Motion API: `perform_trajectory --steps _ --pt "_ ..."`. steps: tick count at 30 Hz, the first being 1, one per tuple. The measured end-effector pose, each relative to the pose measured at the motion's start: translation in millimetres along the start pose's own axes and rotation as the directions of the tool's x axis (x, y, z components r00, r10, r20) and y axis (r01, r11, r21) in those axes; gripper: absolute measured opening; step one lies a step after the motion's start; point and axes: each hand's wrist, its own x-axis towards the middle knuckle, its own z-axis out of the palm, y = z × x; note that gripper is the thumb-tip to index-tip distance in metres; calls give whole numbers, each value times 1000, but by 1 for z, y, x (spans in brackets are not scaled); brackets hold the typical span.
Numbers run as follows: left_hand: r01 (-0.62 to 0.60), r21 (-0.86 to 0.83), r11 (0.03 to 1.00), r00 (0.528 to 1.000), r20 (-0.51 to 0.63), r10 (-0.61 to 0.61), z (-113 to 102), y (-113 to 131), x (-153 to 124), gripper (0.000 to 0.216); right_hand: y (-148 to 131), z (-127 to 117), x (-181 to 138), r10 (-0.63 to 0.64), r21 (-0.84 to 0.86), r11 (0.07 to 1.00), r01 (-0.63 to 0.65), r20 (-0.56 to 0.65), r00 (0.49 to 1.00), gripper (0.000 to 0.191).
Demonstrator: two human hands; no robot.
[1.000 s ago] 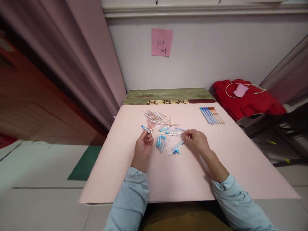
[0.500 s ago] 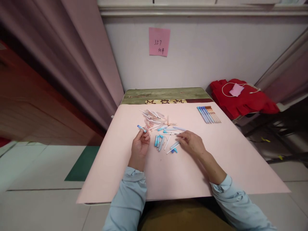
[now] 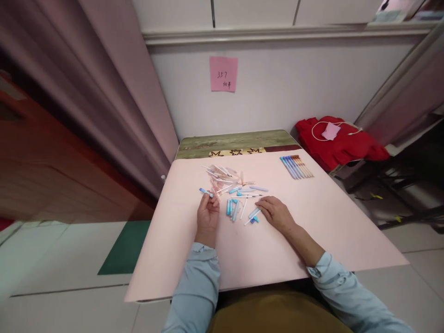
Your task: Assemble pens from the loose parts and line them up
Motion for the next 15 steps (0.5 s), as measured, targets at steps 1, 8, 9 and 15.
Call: perform_trajectory --steps 1,8,9,15 --pt "-3 0 1000 1000 1 3 0 0 -1 11 -1 0 0 -3 -1 1000 3 2 1000 28" --pt "19 102 995 999 32 -22 -7 0 -11 14 -1 -3 2 -6 30 1000 4 63 998 26" --pt "21 133 991 999 40 -27 -9 -1 -12 14 0 -4 2 -12 37 999 10 65 998 26" --pt "62 190 980 997 26 -68 -12 3 -10 15 3 -6 3 -40 57 998 35 93 995 26"
